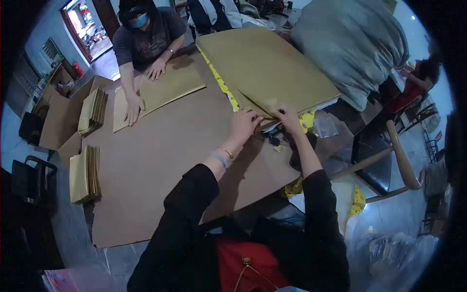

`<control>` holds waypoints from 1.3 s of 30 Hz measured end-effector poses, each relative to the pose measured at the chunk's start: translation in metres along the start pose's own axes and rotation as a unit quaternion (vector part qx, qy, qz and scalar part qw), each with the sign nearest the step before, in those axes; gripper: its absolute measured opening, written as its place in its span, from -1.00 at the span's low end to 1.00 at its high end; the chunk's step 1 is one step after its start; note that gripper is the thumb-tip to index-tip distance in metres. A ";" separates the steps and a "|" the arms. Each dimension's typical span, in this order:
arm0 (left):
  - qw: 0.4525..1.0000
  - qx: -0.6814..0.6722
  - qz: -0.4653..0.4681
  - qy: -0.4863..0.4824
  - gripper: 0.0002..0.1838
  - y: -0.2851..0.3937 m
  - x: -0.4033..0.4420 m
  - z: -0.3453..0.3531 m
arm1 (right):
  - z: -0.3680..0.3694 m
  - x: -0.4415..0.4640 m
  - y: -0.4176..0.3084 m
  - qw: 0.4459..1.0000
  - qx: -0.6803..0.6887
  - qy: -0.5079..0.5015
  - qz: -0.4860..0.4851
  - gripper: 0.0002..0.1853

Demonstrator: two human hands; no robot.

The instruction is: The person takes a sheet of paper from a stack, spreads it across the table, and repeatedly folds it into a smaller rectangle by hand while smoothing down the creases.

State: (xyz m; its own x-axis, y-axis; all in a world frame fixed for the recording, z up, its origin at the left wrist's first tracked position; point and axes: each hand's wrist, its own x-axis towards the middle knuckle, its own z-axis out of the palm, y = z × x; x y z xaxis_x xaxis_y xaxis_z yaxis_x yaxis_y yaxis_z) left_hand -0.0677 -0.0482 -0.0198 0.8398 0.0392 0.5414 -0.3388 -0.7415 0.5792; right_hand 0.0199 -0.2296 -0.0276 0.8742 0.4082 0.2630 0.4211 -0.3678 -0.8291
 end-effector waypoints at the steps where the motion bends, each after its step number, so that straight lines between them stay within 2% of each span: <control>1: 1.000 -0.017 -0.011 0.002 -0.79 0.000 -0.002 0.000 | 0.001 0.000 0.001 1.000 -0.001 -0.003 0.001 -0.75; 2: 1.000 -0.018 -0.014 0.002 -0.79 0.001 -0.004 0.002 | 0.001 0.000 0.002 0.999 0.003 0.022 0.022 -0.74; 3: 0.998 0.016 0.031 0.050 -0.81 0.002 -0.006 0.004 | 0.001 0.000 0.001 0.998 0.008 0.049 0.042 -0.73; 4: 0.991 0.051 0.077 0.096 -0.82 0.002 -0.006 0.005 | 0.000 -0.001 -0.005 0.995 -0.061 0.058 0.059 -0.73; 5: 0.991 0.050 0.077 0.096 -0.82 0.002 -0.005 0.006 | 0.004 0.000 0.000 0.995 -0.061 0.058 0.060 -0.73; 7: 0.993 0.046 0.075 0.075 -0.85 0.001 -0.005 0.005 | 0.017 0.001 0.017 0.986 0.099 0.127 -0.031 -0.77; 8: 0.993 0.046 0.074 0.074 -0.85 0.001 -0.003 0.005 | 0.019 0.002 0.024 0.983 0.103 0.146 -0.043 -0.78; 10: 0.998 0.057 0.012 0.004 -0.85 0.003 0.005 0.002 | 0.015 -0.010 -0.006 0.981 0.131 0.142 -0.031 -0.76; 11: 0.998 0.057 0.012 0.004 -0.85 0.004 0.008 0.000 | 0.013 -0.011 -0.007 0.979 0.145 0.141 -0.025 -0.75; 12: 0.999 0.013 -0.044 -0.027 -0.84 0.005 0.011 -0.002 | 0.011 -0.012 -0.008 0.977 0.158 0.139 -0.019 -0.73; 13: 0.993 -0.030 -0.099 -0.057 -0.82 0.006 0.013 -0.004 | 0.007 -0.010 0.005 0.989 0.075 0.098 -0.086 -0.72; 15: 0.988 -0.080 -0.111 -0.067 -0.79 0.007 0.016 -0.009 | 0.002 -0.006 0.017 0.971 -0.048 0.044 -0.229 -0.76; 16: 0.981 -0.130 -0.123 -0.077 -0.75 0.005 0.016 -0.009 | -0.001 -0.008 0.008 0.971 -0.048 0.044 -0.229 -0.76; 18: 0.990 -0.079 -0.097 -0.067 -0.75 0.000 0.018 -0.005 | -0.007 -0.012 -0.006 0.992 0.026 -0.045 -0.111 -0.80; 19: 0.995 -0.028 -0.071 -0.057 -0.75 -0.004 0.019 -0.002 | -0.008 -0.011 -0.008 0.992 0.026 -0.045 -0.111 -0.80; 21: 0.994 -0.032 -0.082 -0.062 -0.74 -0.006 0.019 -0.001 | -0.010 -0.009 -0.010 0.993 -0.042 -0.092 -0.055 -0.77; 24: 0.990 -0.062 -0.109 -0.069 -0.72 -0.006 0.019 -0.003 | -0.012 -0.002 -0.007 0.991 0.006 -0.116 -0.060 -0.75; 29: 0.987 -0.086 -0.103 -0.092 -0.72 -0.007 0.022 -0.008 | -0.011 0.005 -0.007 0.989 -0.028 -0.102 -0.099 -0.72; 31: 0.953 -0.201 -0.184 -0.133 -0.70 0.014 0.022 -0.026 | -0.009 0.004 -0.003 0.990 -0.033 -0.101 -0.095 -0.71; 34: 0.953 -0.234 -0.167 -0.097 -0.71 -0.012 0.018 -0.007 | -0.003 0.002 0.001 0.993 -0.075 -0.079 -0.053 -0.70; 37: 0.929 -0.286 -0.202 -0.121 -0.73 -0.009 0.015 -0.011 | 0.006 -0.004 0.005 0.999 -0.019 -0.025 -0.005 -0.68; 38: 0.973 -0.199 -0.105 -0.045 -0.79 -0.009 0.013 -0.006 | 0.008 -0.003 0.013 1.000 -0.001 -0.030 0.004 -0.65; 39: 0.973 -0.200 -0.104 -0.043 -0.79 -0.007 0.014 -0.003 | 0.009 -0.003 0.006 0.999 0.017 -0.035 0.012 -0.60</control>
State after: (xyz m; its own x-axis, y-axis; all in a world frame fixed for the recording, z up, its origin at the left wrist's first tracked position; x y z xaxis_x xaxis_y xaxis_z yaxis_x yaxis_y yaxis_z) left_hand -0.0546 -0.0398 -0.0143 0.9344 0.0915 0.3442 -0.2813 -0.4032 0.8708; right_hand 0.0178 -0.2261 -0.0380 0.8649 0.4569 0.2080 0.3901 -0.3508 -0.8513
